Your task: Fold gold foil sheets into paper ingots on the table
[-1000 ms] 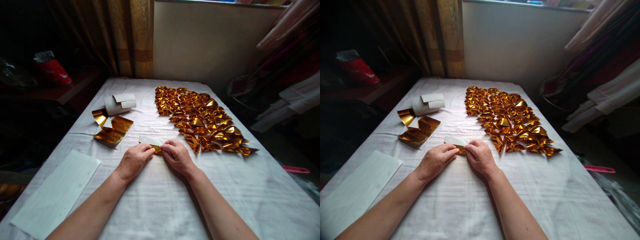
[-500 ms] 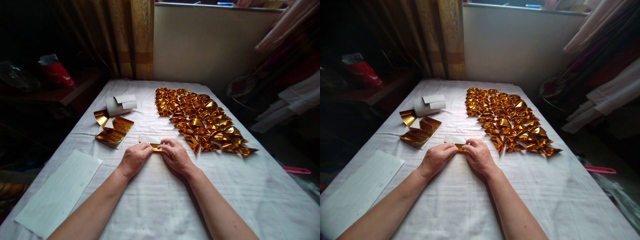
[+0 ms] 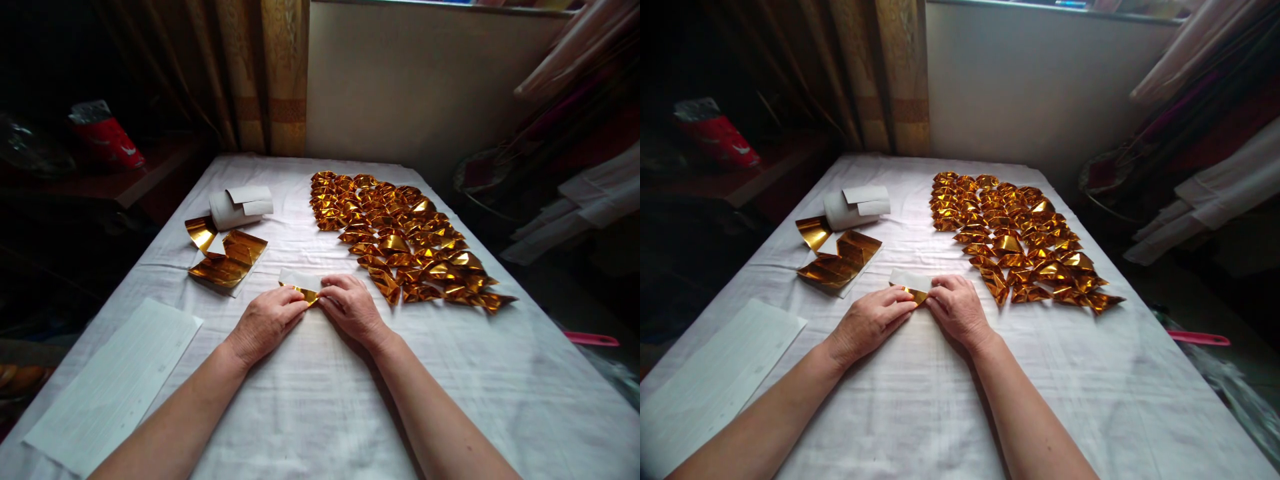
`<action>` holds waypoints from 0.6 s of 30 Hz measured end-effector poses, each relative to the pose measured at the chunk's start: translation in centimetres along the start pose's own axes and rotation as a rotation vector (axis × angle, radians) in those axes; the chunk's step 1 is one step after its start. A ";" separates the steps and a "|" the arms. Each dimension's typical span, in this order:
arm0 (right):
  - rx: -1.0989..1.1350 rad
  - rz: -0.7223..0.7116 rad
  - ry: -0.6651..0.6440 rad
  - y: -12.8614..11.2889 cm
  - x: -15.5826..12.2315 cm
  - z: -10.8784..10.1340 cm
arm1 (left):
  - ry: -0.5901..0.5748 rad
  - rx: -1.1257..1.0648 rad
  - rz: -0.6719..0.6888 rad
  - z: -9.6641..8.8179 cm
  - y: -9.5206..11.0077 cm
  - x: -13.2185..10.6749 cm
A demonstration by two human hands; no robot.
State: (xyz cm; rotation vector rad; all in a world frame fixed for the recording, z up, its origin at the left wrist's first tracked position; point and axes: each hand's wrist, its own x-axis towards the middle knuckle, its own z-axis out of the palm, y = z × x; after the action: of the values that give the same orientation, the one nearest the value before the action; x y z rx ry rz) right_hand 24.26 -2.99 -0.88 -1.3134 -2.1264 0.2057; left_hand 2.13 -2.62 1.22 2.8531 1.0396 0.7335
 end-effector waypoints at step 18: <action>0.026 0.191 0.034 -1.2 1.0 0.6 | -0.076 -0.034 -0.019 -0.5 0.4 0.1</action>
State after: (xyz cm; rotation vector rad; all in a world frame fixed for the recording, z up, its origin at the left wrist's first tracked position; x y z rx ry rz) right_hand 22.72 -2.60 -0.39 -1.4939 -1.9637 0.2868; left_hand 2.20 -2.98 1.76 2.8140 1.0322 0.6306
